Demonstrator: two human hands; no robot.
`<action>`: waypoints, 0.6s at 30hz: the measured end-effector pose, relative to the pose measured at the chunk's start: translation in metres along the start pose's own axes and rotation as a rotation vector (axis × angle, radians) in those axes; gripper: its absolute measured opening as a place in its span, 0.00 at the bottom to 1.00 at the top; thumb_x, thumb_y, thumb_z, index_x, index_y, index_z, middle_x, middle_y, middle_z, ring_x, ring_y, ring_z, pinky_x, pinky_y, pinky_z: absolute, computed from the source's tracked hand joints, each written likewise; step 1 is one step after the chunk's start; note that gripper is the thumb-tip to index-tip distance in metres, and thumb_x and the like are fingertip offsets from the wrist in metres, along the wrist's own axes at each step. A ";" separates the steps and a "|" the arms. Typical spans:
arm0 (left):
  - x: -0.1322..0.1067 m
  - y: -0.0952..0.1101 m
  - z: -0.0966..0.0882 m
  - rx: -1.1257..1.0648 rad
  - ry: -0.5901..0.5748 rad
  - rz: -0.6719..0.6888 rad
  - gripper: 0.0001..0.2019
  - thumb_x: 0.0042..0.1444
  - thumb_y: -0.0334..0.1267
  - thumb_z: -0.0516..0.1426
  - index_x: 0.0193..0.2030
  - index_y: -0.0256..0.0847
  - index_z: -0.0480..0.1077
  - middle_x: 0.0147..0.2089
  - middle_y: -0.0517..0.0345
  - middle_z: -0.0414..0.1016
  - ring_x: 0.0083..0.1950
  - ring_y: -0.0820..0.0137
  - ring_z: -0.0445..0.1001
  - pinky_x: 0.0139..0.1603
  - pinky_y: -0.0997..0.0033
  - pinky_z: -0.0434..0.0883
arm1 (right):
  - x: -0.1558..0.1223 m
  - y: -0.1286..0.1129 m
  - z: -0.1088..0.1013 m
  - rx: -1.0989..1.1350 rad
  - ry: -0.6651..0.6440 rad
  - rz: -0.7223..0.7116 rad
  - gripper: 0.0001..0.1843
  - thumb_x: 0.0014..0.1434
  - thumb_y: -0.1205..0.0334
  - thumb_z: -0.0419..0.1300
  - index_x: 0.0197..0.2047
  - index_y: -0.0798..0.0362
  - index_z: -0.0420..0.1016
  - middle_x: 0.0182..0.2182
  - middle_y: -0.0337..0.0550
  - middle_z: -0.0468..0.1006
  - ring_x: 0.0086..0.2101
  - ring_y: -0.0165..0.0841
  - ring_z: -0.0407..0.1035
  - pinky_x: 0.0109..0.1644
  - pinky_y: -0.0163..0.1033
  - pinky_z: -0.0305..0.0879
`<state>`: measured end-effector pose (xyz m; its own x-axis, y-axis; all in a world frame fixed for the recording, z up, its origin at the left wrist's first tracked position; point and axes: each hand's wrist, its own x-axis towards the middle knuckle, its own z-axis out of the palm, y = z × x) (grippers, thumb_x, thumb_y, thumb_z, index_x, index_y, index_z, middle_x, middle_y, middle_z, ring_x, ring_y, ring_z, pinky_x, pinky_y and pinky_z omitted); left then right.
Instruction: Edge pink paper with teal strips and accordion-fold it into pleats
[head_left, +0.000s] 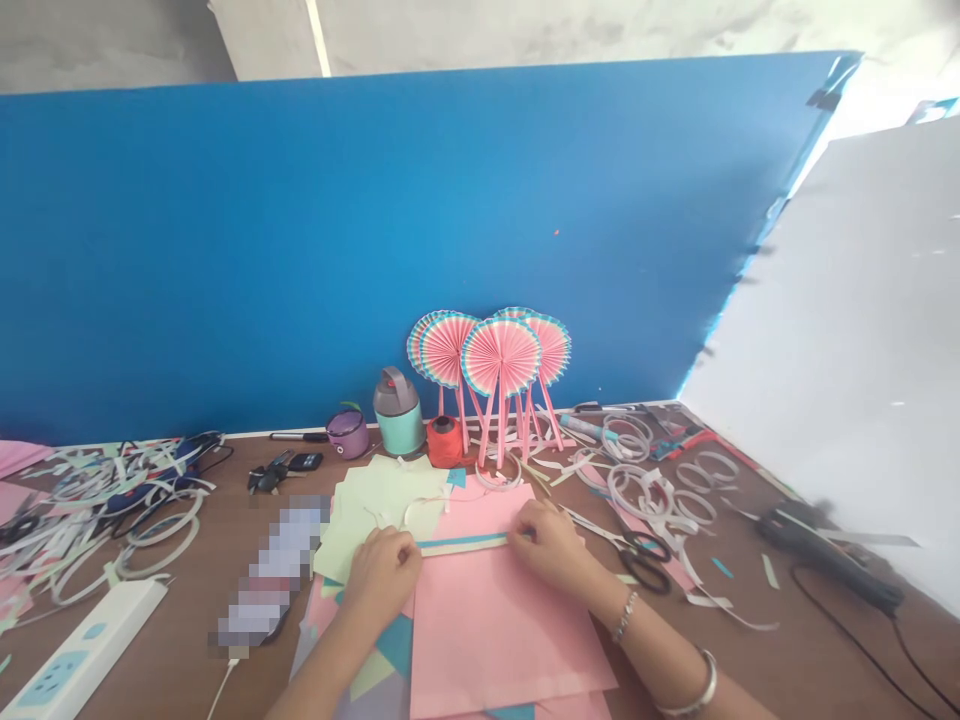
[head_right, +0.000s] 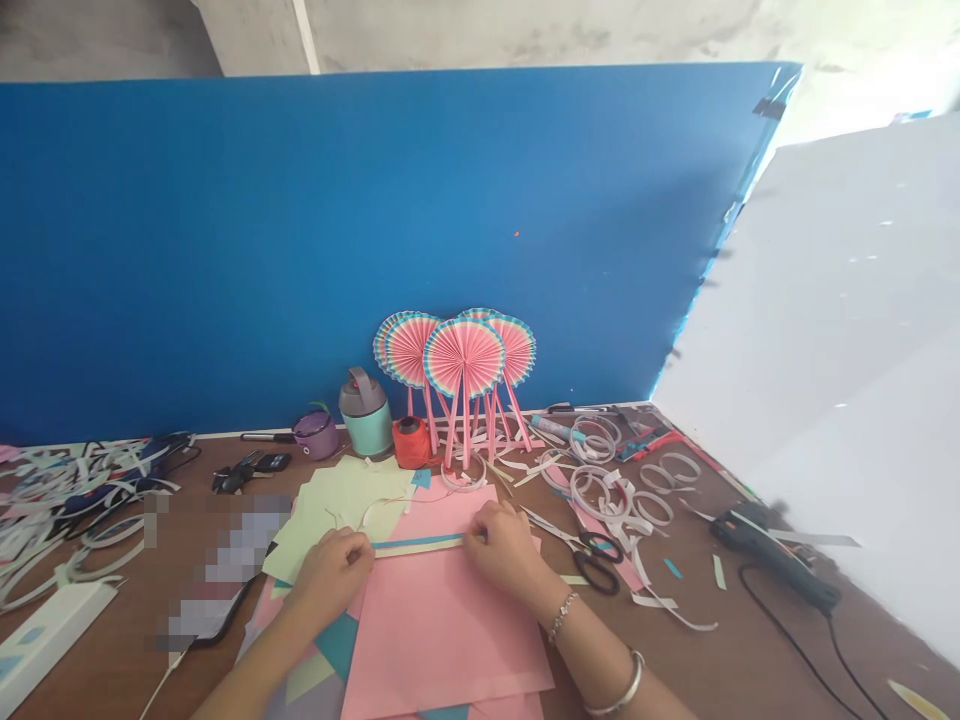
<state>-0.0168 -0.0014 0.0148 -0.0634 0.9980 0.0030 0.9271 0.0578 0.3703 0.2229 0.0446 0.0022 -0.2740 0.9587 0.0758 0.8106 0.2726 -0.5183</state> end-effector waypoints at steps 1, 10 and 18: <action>-0.001 0.000 0.000 0.007 0.000 0.002 0.13 0.52 0.32 0.46 0.20 0.41 0.64 0.25 0.60 0.66 0.33 0.68 0.64 0.34 0.71 0.56 | 0.000 0.000 0.000 -0.002 0.000 0.008 0.08 0.52 0.66 0.53 0.22 0.54 0.66 0.28 0.40 0.73 0.34 0.33 0.64 0.41 0.38 0.51; -0.002 0.001 0.002 0.062 0.013 -0.004 0.11 0.53 0.31 0.46 0.21 0.41 0.63 0.26 0.59 0.68 0.34 0.68 0.65 0.33 0.71 0.55 | -0.002 -0.003 0.002 -0.011 0.012 0.025 0.07 0.51 0.67 0.53 0.22 0.54 0.66 0.28 0.40 0.73 0.35 0.34 0.63 0.42 0.37 0.50; -0.001 0.004 0.002 0.109 0.027 -0.005 0.11 0.53 0.31 0.46 0.22 0.41 0.62 0.26 0.60 0.68 0.34 0.67 0.65 0.32 0.71 0.53 | -0.001 -0.002 0.005 -0.057 -0.011 0.019 0.10 0.53 0.67 0.52 0.21 0.54 0.66 0.28 0.42 0.72 0.34 0.34 0.61 0.39 0.37 0.49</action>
<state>-0.0118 -0.0026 0.0146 -0.0767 0.9967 0.0274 0.9615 0.0666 0.2666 0.2190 0.0432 -0.0010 -0.2636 0.9630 0.0564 0.8439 0.2586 -0.4702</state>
